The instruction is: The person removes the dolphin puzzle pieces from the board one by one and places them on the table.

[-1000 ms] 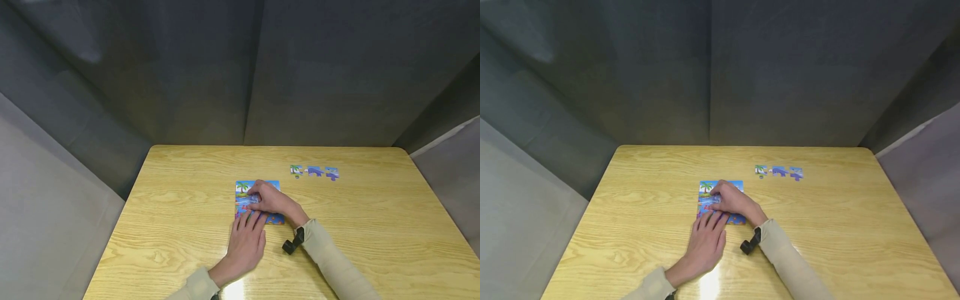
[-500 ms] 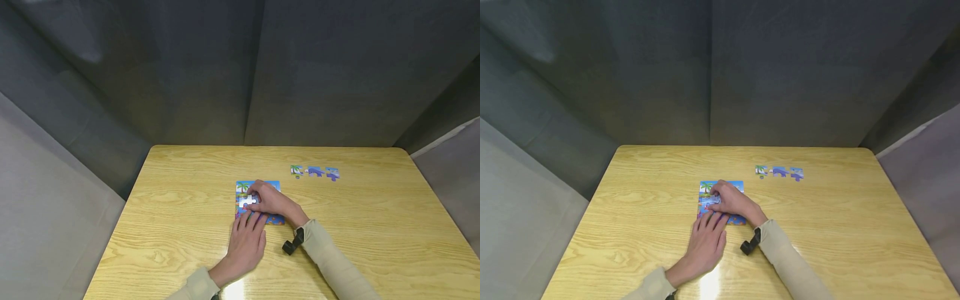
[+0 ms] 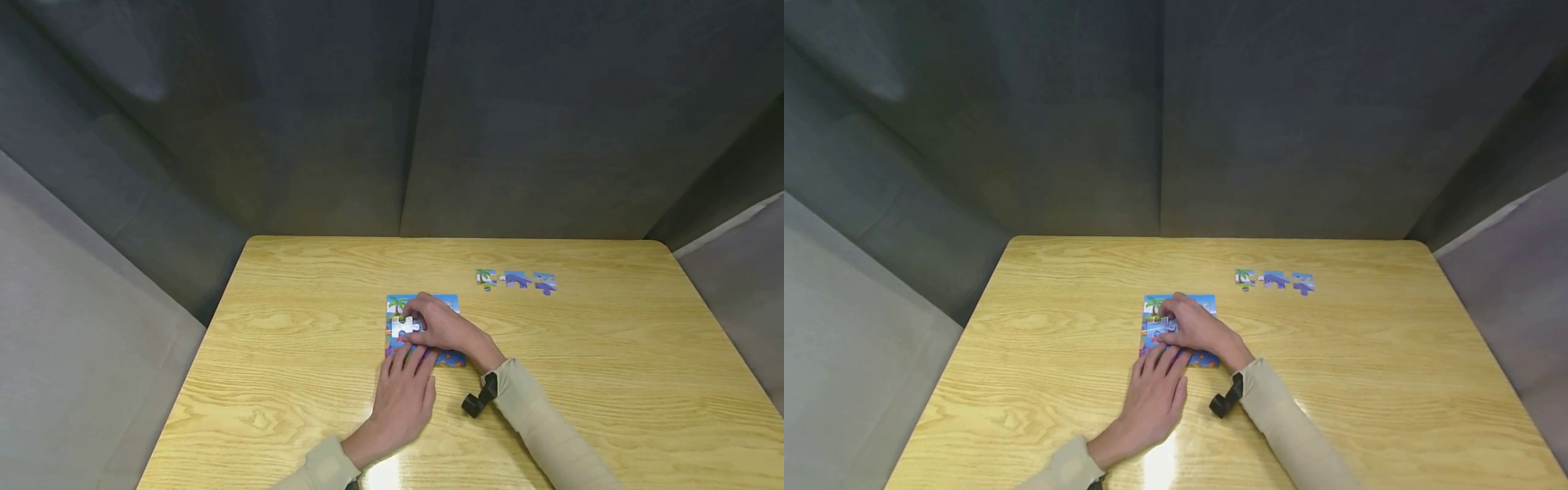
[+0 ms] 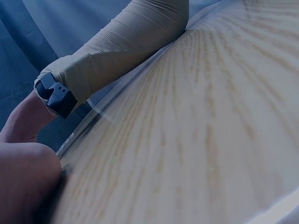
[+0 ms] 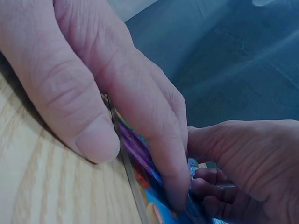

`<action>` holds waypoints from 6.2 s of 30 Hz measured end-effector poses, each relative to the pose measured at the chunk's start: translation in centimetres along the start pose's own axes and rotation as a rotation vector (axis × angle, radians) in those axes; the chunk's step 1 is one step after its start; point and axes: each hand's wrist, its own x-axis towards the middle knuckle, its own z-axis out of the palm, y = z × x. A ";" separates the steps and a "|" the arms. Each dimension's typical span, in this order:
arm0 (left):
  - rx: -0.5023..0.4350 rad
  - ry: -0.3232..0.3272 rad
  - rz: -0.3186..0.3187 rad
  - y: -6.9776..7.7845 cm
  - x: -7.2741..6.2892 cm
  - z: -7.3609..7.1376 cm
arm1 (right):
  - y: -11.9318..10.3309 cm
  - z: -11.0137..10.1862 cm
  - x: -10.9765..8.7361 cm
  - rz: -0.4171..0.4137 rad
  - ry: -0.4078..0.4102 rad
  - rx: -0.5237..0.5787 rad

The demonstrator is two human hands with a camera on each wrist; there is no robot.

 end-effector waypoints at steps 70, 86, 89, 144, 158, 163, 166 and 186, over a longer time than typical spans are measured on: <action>0.001 0.046 -0.003 0.0 0.1 -0.2 | 4.2 -3.1 -4.2 0.004 0.310 -0.076; 0.006 0.062 -0.002 0.0 0.0 0.1 | 8.7 -5.7 -8.8 0.099 0.403 -0.106; 0.005 0.063 -0.005 0.0 0.0 0.1 | 9.4 -6.1 -9.4 0.141 0.380 -0.090; 0.020 0.100 0.007 -0.1 0.0 0.5 | 8.3 -6.2 -9.1 0.111 0.387 -0.037; 0.028 0.070 0.005 -0.1 0.0 0.5 | 4.7 -3.4 -6.5 -0.016 0.204 0.001; 0.030 0.066 0.006 -0.1 0.0 0.4 | 3.7 -2.8 -5.8 -0.015 0.143 -0.006; 0.028 0.070 0.007 0.0 0.0 0.4 | 3.2 -2.6 -5.5 -0.018 0.107 -0.011; 0.007 0.043 -0.017 0.1 0.0 0.2 | 1.3 -2.5 -3.4 0.090 -0.037 -0.021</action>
